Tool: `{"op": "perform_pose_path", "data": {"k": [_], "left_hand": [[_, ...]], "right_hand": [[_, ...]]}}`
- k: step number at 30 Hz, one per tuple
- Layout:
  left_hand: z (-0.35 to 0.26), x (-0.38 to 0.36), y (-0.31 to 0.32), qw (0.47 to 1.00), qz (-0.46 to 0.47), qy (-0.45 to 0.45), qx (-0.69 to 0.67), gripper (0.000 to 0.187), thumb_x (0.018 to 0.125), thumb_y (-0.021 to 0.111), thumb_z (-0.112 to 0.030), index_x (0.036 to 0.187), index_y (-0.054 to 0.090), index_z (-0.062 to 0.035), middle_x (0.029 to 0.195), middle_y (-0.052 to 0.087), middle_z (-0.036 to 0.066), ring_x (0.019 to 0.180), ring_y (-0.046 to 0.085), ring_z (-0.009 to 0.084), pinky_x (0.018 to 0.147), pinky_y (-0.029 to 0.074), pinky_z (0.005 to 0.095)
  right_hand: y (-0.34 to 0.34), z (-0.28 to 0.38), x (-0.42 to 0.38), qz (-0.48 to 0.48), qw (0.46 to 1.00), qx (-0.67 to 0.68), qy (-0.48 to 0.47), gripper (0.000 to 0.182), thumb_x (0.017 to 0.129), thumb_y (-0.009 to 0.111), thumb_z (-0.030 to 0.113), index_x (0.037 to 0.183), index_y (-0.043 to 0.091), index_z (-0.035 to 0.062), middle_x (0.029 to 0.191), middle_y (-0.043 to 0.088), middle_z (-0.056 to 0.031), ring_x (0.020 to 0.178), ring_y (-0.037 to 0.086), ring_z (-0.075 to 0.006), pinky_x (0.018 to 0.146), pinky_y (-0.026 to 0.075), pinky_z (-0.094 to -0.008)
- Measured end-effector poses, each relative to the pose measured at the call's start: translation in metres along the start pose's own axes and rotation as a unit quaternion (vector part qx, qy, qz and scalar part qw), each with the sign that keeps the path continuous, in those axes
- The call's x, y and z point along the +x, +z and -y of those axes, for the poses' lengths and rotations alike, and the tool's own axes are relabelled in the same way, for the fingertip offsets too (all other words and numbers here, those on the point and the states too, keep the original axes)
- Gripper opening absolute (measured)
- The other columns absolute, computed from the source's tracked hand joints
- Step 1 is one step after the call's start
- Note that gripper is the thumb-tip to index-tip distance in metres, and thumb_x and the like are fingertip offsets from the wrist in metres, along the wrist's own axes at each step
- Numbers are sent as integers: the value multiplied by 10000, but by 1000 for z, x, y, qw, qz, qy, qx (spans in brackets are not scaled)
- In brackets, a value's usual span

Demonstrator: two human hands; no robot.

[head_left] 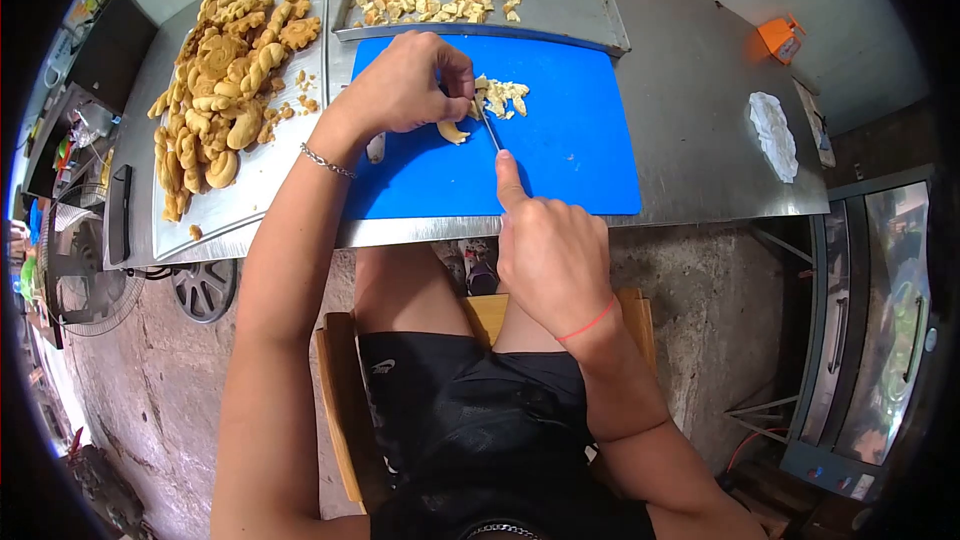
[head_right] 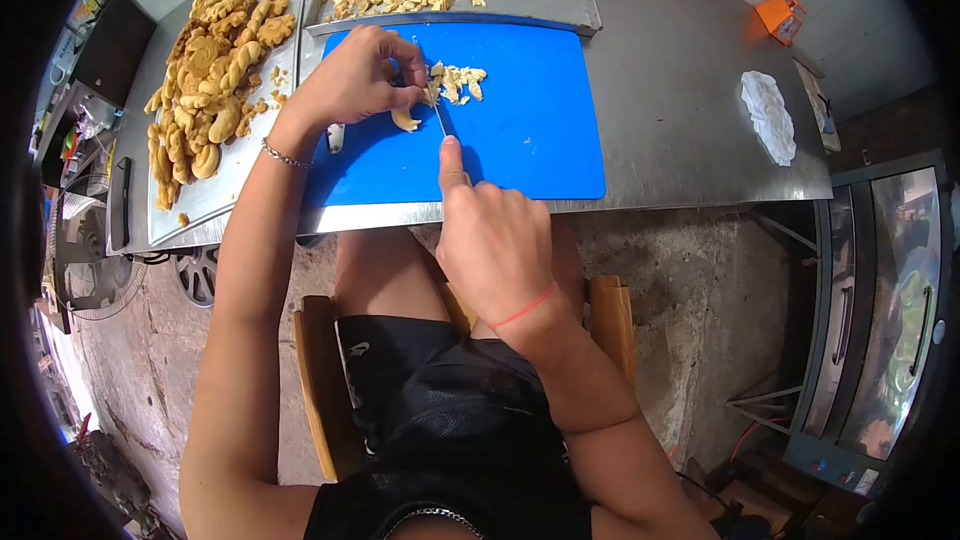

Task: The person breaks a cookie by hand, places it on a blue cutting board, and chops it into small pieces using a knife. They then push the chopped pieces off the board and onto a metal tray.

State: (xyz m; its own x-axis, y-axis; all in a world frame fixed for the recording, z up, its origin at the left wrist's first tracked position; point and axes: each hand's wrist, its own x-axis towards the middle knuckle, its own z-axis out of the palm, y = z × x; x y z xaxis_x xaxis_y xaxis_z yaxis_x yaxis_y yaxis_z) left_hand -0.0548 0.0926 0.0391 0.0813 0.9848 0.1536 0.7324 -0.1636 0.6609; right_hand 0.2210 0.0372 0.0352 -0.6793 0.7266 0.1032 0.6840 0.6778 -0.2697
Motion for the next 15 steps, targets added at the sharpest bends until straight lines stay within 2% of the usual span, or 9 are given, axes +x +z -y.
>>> {"op": "perform_pose_path", "data": {"k": [4, 7, 10, 13, 15], "left_hand": [[-8, -2, -2, 999, 27, -24, -24, 112, 828, 856, -75, 912, 825, -7, 824, 811, 94, 765, 758, 230, 737, 601, 378], [-5, 0, 1, 1000, 15, 14, 6, 119, 813, 850, -78, 906, 816, -12, 817, 811, 95, 772, 772, 236, 729, 604, 380], [-8, -1, 4, 999, 32, 16, 13, 143, 786, 861, -82, 894, 801, -10, 826, 812, 95, 810, 782, 248, 756, 609, 385], [-5, -2, 6, 998, 16, 46, 41, 158, 762, 871, -75, 886, 793, -15, 851, 805, 98, 853, 776, 268, 791, 611, 400], [-3, 1, 10, 998, 5, 51, 34, 167, 753, 894, -96, 882, 810, -31, 832, 827, 99, 800, 796, 256, 792, 620, 394]], "right_hand": [[-5, -4, -12, 12, 1000, 11, 19, 629, 1039, 689, 122, 1661, 640, 41, 835, 792, -224, 779, 789, -473, 735, 613, -609], [-1, -9, -25, -3, 1000, 19, 19, 634, 1041, 701, 137, 1667, 640, 56, 854, 799, -223, 798, 789, -479, 741, 614, -613], [-5, -8, -26, 12, 999, 23, 27, 642, 1050, 704, 146, 1681, 624, 55, 877, 807, -224, 819, 795, -478, 751, 618, -615], [2, -7, -24, -11, 1000, -17, 6, 663, 1017, 720, 146, 1667, 632, 50, 840, 802, -172, 748, 807, -411, 713, 651, -560], [0, -6, -23, -15, 1000, -16, 7, 658, 1018, 718, 145, 1664, 635, 46, 842, 803, -172, 748, 807, -410, 710, 650, -560]]}}
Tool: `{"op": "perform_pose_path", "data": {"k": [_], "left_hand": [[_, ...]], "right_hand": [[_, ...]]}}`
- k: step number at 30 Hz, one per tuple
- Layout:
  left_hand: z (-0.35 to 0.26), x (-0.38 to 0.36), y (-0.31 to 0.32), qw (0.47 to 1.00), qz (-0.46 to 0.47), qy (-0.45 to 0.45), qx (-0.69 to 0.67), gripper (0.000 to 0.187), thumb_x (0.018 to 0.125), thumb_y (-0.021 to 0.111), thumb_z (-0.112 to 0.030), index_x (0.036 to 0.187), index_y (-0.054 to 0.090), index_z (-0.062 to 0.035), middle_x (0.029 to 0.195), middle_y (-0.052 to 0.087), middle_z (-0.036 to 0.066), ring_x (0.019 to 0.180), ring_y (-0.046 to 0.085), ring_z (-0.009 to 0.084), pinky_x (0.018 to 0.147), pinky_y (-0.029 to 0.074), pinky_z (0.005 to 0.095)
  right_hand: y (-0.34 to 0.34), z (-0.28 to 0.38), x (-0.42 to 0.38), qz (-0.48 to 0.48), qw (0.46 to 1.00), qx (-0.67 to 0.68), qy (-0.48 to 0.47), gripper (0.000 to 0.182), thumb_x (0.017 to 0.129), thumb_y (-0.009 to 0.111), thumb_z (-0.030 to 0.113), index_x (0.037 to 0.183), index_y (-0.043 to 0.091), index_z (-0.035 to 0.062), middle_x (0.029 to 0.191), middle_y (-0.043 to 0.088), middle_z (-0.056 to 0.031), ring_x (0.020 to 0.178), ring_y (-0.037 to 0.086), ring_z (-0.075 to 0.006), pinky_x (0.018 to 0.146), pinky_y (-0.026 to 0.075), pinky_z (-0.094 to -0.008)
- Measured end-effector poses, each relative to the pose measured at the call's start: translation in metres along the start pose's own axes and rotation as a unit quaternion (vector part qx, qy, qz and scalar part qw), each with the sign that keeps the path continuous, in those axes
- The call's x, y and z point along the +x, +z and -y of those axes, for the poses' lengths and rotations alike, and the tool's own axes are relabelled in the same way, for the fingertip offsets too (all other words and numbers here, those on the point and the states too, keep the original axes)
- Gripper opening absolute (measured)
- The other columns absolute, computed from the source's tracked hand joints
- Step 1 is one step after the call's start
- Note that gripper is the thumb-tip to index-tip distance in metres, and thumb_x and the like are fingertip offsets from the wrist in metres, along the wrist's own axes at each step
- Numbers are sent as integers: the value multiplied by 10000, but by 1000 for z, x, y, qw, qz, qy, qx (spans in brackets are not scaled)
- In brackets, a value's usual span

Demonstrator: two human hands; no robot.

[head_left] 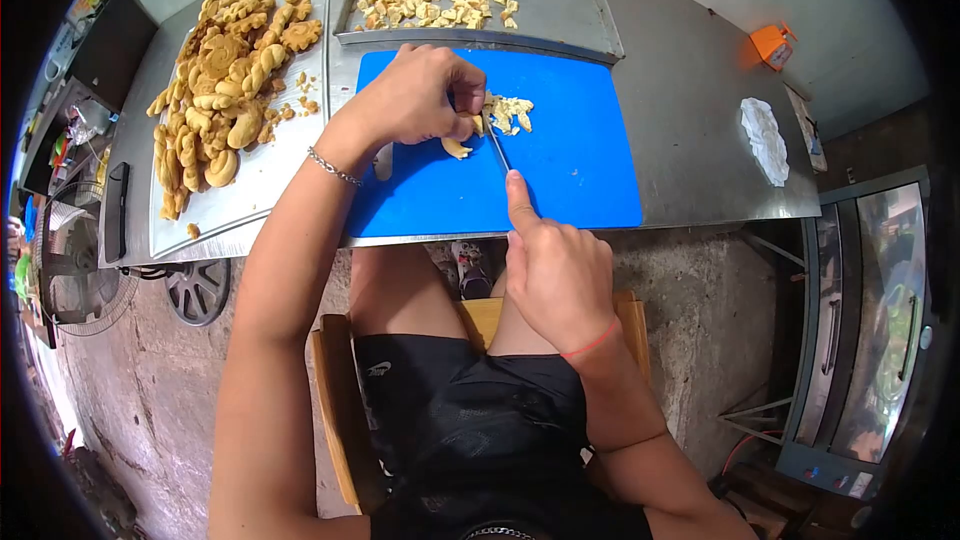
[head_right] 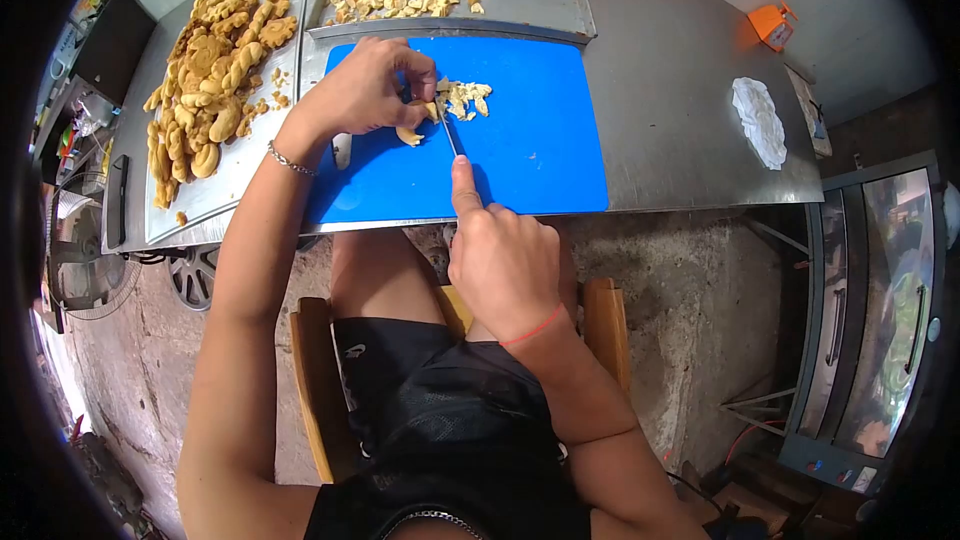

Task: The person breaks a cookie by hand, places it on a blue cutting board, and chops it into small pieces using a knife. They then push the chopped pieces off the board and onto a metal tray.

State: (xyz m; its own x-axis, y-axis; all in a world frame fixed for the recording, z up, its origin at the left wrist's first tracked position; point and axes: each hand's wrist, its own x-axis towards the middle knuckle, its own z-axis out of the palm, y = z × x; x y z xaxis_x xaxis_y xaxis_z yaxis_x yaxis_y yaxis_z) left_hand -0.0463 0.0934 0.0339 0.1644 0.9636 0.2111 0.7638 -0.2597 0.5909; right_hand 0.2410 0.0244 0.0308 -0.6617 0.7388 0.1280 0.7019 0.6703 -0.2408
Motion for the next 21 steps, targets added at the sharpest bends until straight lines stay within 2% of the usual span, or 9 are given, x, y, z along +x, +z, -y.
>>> {"op": "perform_pose_path", "data": {"k": [1, 4, 7, 10, 13, 19, 21], "left_hand": [[2, -1, 0, 1000, -7, -1, -3, 171, 748, 905, -106, 880, 819, -39, 823, 838, 99, 774, 806, 250, 792, 625, 391], [2, -2, -5, 999, 26, -46, -9, 212, 747, 913, -97, 937, 833, -49, 896, 800, 97, 878, 767, 282, 813, 612, 419], [3, -1, -7, 999, 28, -42, -5, 208, 769, 921, -93, 957, 847, -48, 895, 811, 98, 876, 780, 272, 815, 618, 409], [-4, -3, -9, 998, 16, -44, -33, 173, 798, 913, -75, 952, 846, -31, 892, 832, 108, 859, 801, 257, 810, 630, 391], [-5, -3, -8, 999, 4, -42, -30, 155, 818, 900, -63, 951, 844, -7, 890, 849, 117, 837, 818, 251, 801, 639, 374], [-7, -2, -5, 999, -4, -42, -17, 162, 785, 883, -59, 923, 846, 16, 876, 849, 133, 831, 829, 267, 805, 648, 384], [-8, -2, -3, 999, -3, -45, -9, 165, 772, 882, -64, 912, 850, 17, 872, 847, 137, 826, 824, 277, 806, 647, 390]], "right_hand": [[0, 1, 0, 0, 1000, 2, -2, 656, 1018, 716, 144, 1662, 636, 44, 843, 803, -172, 748, 806, -410, 709, 649, -560], [-7, -1, -14, -8, 1000, 13, -3, 676, 1009, 732, 143, 1670, 630, 40, 802, 776, -157, 713, 786, -403, 703, 646, -554], [-18, -4, -47, -46, 997, 38, -42, 673, 1003, 748, 126, 1664, 647, 51, 746, 729, -125, 669, 756, -390, 682, 630, -538], [-32, -7, -64, -21, 996, 86, -1, 662, 997, 767, 110, 1651, 672, 59, 728, 695, -107, 633, 727, -373, 646, 598, -530], [-32, -4, -67, -47, 991, 127, 21, 637, 1005, 767, 96, 1636, 690, 60, 748, 700, -111, 625, 719, -365, 617, 567, -528], [-25, 5, -52, -29, 987, 160, 20, 666, 1019, 768, 90, 1671, 643, 35, 783, 722, -145, 654, 733, -390, 628, 565, -534], [-26, 8, -46, -14, 986, 165, 21, 655, 1028, 748, 43, 1667, 620, -21, 891, 767, -221, 759, 780, -419, 694, 591, -503]]}}
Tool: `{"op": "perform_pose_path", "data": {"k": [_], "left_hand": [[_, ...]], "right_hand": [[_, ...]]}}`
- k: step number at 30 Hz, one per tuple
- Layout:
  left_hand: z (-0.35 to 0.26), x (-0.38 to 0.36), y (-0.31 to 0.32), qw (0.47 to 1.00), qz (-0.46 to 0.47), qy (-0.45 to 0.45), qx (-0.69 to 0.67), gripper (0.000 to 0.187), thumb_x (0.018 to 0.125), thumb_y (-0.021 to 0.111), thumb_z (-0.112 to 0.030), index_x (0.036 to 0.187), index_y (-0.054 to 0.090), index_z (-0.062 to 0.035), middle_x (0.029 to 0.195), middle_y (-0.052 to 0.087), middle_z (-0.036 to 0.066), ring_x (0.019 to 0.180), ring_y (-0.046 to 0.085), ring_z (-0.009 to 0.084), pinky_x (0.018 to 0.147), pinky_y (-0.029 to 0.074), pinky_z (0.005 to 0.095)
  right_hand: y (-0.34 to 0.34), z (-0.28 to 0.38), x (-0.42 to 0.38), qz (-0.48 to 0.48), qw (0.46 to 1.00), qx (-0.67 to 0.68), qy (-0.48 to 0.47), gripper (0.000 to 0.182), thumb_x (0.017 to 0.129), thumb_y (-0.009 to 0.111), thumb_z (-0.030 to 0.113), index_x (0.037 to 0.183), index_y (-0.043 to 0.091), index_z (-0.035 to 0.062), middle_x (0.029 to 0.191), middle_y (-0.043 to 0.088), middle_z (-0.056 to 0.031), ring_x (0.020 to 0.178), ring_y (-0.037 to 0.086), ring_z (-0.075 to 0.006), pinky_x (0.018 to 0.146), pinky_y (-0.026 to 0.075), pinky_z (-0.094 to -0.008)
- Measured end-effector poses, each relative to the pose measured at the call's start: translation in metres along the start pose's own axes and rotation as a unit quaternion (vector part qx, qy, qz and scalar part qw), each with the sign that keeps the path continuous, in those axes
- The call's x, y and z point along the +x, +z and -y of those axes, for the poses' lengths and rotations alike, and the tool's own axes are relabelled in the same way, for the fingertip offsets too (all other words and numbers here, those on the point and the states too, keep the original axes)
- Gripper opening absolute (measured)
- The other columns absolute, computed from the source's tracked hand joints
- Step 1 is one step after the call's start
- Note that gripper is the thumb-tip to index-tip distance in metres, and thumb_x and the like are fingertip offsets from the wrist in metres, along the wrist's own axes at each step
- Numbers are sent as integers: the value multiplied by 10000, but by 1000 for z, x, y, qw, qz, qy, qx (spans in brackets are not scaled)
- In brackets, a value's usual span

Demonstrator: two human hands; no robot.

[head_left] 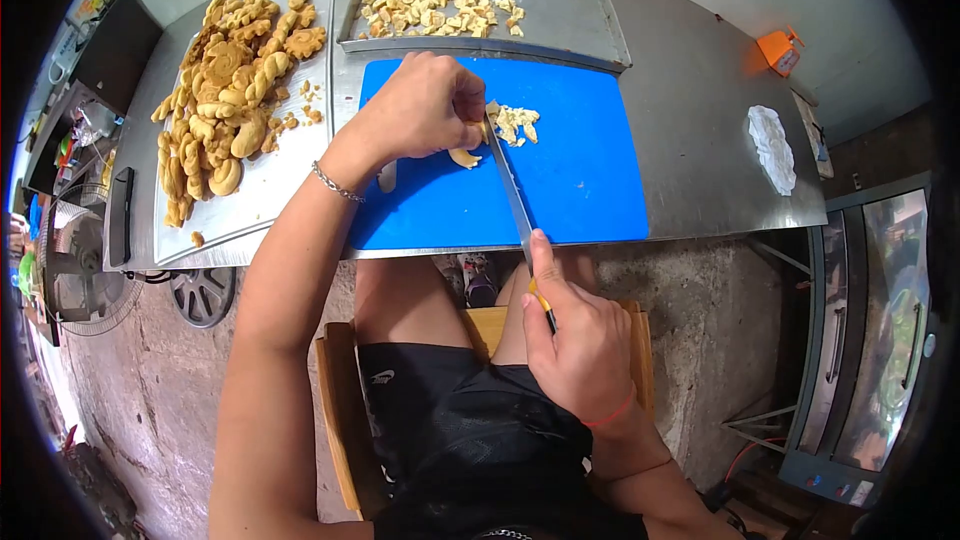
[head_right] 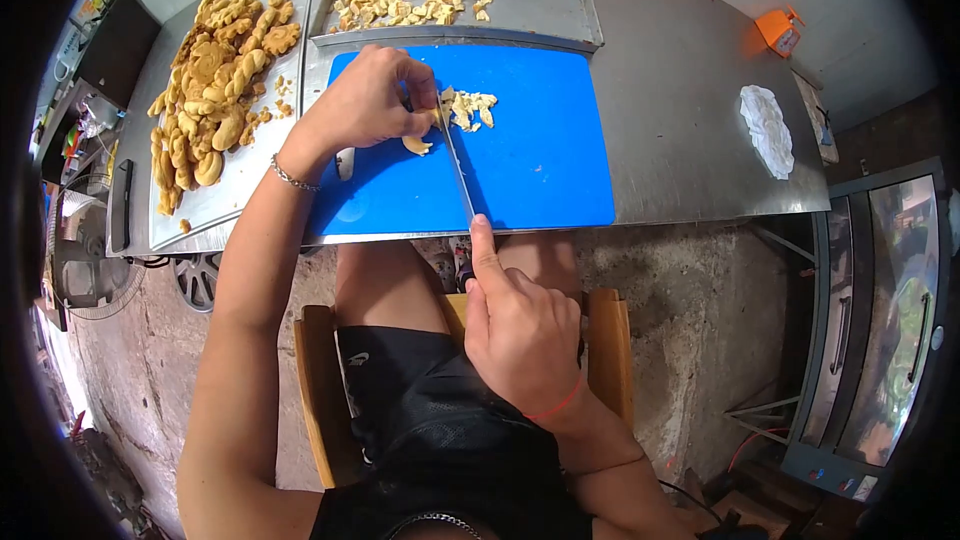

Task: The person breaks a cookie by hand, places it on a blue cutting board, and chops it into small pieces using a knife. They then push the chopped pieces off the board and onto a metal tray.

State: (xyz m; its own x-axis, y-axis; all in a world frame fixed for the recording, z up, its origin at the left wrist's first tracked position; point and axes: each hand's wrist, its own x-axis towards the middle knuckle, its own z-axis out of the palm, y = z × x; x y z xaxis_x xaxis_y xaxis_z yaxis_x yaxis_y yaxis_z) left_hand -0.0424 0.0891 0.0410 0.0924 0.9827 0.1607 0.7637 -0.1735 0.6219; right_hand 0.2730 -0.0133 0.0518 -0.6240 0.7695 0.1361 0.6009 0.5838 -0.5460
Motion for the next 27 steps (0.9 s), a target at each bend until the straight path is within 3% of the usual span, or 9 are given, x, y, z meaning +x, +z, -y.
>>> {"op": "perform_pose_path", "data": {"k": [1, 4, 10, 13, 17, 20, 22, 25, 27], "left_hand": [[-3, -1, -1, 1000, -1, -3, 2, 167, 767, 882, -67, 908, 852, 17, 870, 846, 139, 824, 821, 281, 806, 647, 393], [-2, 0, 0, 1000, -3, 3, 7, 177, 758, 888, -71, 907, 854, 18, 864, 843, 136, 821, 811, 283, 800, 643, 399], [0, -2, 2, 1000, 3, 0, -2, 187, 743, 889, -76, 909, 858, 4, 853, 833, 130, 813, 795, 285, 787, 631, 412], [-1, -1, 2, 1000, 2, -2, -15, 187, 742, 884, -80, 906, 854, 6, 850, 828, 138, 807, 793, 293, 781, 628, 411], [-1, -1, 1, 999, -14, 23, 30, 185, 760, 881, -90, 900, 841, 23, 847, 826, 144, 802, 800, 283, 789, 631, 403], [0, 0, -4, 997, -32, -8, 66, 184, 770, 879, -99, 898, 833, 25, 858, 830, 147, 802, 805, 271, 801, 637, 407], [7, 0, -3, 998, -53, -9, 39, 187, 770, 879, -103, 899, 831, 24, 859, 831, 151, 803, 805, 270, 805, 639, 413], [6, 1, -1, 998, -54, 0, 11, 184, 778, 877, -102, 904, 831, 24, 859, 833, 153, 798, 801, 270, 803, 639, 410], [3, 0, 0, 999, -42, 0, -1, 180, 786, 876, -100, 911, 834, 23, 858, 835, 153, 795, 799, 268, 800, 636, 404]], "right_hand": [[1, 1, 3, 9, 1000, 2, 2, 649, 1033, 737, 19, 1665, 608, -49, 945, 789, -259, 812, 803, -433, 727, 604, -487], [19, -6, 7, -9, 1000, -2, -19, 658, 1037, 743, 111, 1672, 614, -1, 860, 784, -174, 692, 758, -414, 670, 592, -566], [31, 2, 39, -7, 991, -134, -31, 650, 1017, 701, 88, 1647, 608, -42, 895, 818, -209, 744, 792, -429, 716, 632, -570], [25, 1, 62, 50, 992, -120, 3, 659, 1004, 698, 83, 1646, 609, -37, 884, 816, -218, 749, 797, -431, 730, 639, -571], [20, -1, 55, 42, 991, -129, -8, 632, 1005, 698, 83, 1626, 641, -24, 887, 815, -216, 738, 792, -422, 727, 635, -562], [12, -8, 28, 24, 992, -121, -31, 622, 1017, 704, 74, 1629, 648, -20, 901, 806, -218, 759, 785, -428, 730, 624, -553], [7, -14, 11, 28, 994, -102, -31, 632, 1041, 709, 65, 1659, 617, -23, 979, 812, -250, 840, 795, -461, 755, 614, -556], [-4, -12, 0, 48, 998, -40, 6, 664, 1024, 749, 39, 1671, 612, -22, 965, 792, -265, 819, 787, -453, 734, 598, -525], [-7, -14, -5, 2, 1000, -18, -5, 661, 1027, 750, 88, 1671, 626, 6, 859, 763, -200, 727, 757, -421, 687, 584, -532]]}}
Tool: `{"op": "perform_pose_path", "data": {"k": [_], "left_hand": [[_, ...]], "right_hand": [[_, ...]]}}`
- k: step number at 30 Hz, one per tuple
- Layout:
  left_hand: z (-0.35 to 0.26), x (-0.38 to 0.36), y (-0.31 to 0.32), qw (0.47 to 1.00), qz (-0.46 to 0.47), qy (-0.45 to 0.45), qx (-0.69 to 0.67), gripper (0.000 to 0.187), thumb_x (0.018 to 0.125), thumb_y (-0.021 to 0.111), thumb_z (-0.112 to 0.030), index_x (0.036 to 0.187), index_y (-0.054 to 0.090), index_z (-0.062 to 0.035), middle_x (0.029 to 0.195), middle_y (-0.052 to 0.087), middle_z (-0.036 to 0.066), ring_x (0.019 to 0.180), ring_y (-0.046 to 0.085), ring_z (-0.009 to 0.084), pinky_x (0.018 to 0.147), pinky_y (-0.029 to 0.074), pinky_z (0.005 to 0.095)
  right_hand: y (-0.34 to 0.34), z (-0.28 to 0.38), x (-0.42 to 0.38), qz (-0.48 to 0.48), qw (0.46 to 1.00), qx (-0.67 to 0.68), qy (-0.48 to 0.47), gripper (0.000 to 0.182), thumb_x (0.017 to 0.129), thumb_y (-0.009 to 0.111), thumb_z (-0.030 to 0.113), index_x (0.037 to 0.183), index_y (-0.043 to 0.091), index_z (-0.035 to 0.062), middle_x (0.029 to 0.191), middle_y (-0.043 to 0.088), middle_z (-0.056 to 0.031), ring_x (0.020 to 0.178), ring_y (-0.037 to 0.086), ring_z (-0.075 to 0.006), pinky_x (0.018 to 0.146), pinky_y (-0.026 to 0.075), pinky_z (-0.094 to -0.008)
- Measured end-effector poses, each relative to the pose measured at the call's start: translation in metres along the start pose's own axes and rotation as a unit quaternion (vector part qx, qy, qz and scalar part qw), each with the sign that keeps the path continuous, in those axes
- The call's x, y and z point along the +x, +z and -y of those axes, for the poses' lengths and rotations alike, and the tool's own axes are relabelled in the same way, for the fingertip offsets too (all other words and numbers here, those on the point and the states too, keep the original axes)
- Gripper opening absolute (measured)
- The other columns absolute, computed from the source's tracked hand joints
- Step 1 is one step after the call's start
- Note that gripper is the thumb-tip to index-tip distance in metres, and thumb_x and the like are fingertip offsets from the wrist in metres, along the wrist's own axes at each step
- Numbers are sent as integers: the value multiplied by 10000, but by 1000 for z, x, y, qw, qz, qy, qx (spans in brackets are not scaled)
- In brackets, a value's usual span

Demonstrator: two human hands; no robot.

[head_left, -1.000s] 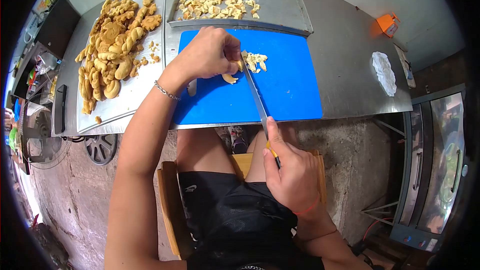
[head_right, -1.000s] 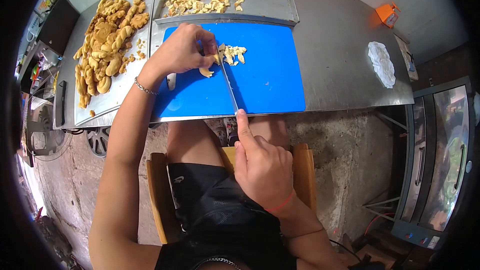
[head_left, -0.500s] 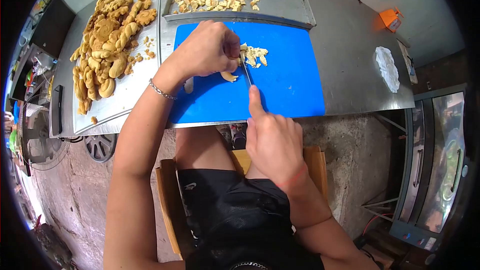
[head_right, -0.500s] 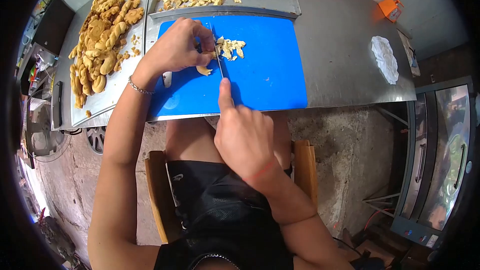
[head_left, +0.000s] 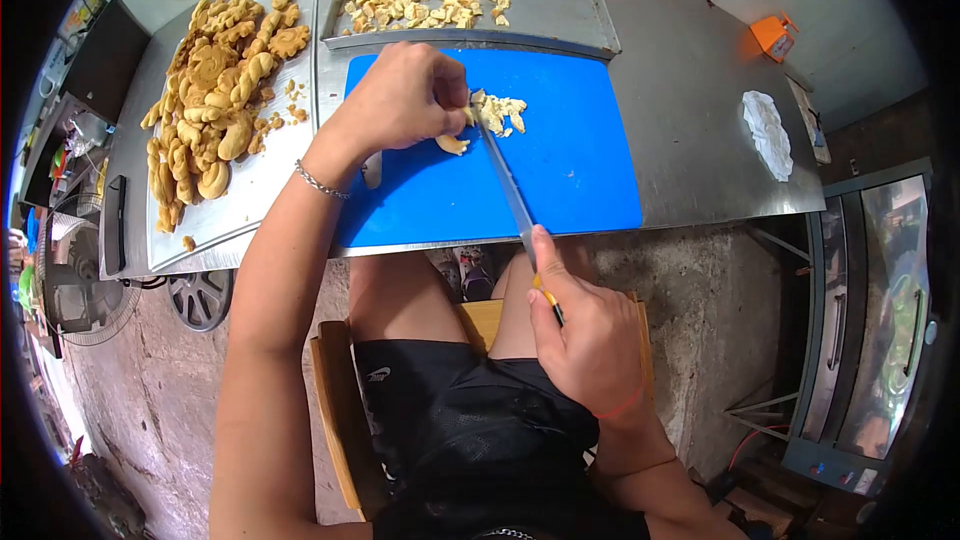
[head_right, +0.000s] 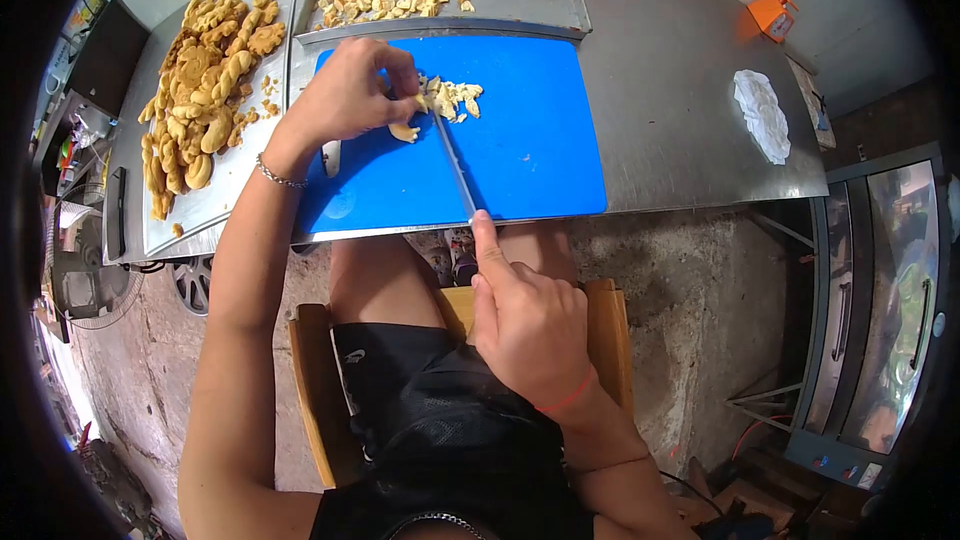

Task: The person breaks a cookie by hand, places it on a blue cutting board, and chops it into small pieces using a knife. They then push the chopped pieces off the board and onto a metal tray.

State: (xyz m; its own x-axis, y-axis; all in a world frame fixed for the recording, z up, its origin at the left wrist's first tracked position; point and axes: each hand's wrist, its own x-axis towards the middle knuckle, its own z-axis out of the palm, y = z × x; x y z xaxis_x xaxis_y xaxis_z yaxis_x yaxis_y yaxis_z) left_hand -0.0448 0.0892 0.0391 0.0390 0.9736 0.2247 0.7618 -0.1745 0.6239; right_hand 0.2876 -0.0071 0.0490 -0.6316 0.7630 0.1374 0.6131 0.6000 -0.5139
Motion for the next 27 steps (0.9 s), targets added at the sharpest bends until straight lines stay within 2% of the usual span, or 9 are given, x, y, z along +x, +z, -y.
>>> {"op": "perform_pose_path", "data": {"k": [1, 4, 7, 16, 19, 22, 27], "left_hand": [[-2, 0, 1, 1000, 8, -4, -6, 179, 790, 877, -98, 915, 836, 23, 857, 836, 152, 794, 797, 266, 800, 635, 401], [-7, 0, 0, 1000, 20, -18, -6, 173, 794, 883, -97, 917, 845, 19, 856, 840, 148, 791, 796, 259, 798, 632, 399], [-5, 0, 2, 1000, 9, -11, 3, 158, 786, 892, -95, 898, 855, 11, 846, 841, 146, 784, 794, 258, 795, 630, 402], [0, 1, 6, 1000, -1, -3, 10, 132, 747, 878, -72, 863, 878, -8, 839, 845, 142, 758, 785, 275, 788, 630, 402], [1, 2, 4, 1000, 4, -12, 13, 143, 745, 880, -74, 874, 881, -11, 837, 846, 134, 750, 779, 261, 777, 626, 395], [-2, 2, 0, 999, 14, -43, 14, 138, 747, 883, -73, 873, 880, -16, 822, 840, 117, 740, 765, 238, 765, 620, 384], [3, 4, -5, 996, 39, -81, -23, 164, 756, 901, -48, 914, 882, -9, 868, 849, 106, 786, 758, 207, 782, 613, 379]], "right_hand": [[0, 0, -1, -22, 1000, 11, -5, 659, 1029, 751, 113, 1671, 633, 20, 807, 748, -168, 681, 741, -405, 664, 577, -536], [2, 1, 4, -38, 999, 37, -9, 669, 1028, 755, 102, 1680, 625, 27, 823, 756, -165, 685, 744, -403, 664, 577, -535], [8, 4, 7, -8, 1000, 21, -1, 678, 1026, 757, 100, 1686, 620, 31, 833, 764, -161, 692, 750, -400, 665, 578, -538], [22, 9, 16, -9, 1000, 7, -21, 660, 1020, 768, 120, 1656, 639, 0, 815, 763, -147, 666, 745, -390, 653, 579, -540], [31, 8, 31, -6, 999, -14, -35, 613, 1035, 749, 128, 1617, 658, -38, 805, 773, -159, 667, 758, -393, 659, 603, -545], [24, 18, 53, 66, 994, -88, 2, 652, 1031, 724, 86, 1655, 600, -56, 880, 808, -227, 771, 792, -450, 719, 621, -569], [38, 16, 57, 31, 991, -125, -26, 652, 1015, 718, 95, 1644, 620, -43, 815, 790, -202, 733, 789, -420, 691, 615, -580]]}}
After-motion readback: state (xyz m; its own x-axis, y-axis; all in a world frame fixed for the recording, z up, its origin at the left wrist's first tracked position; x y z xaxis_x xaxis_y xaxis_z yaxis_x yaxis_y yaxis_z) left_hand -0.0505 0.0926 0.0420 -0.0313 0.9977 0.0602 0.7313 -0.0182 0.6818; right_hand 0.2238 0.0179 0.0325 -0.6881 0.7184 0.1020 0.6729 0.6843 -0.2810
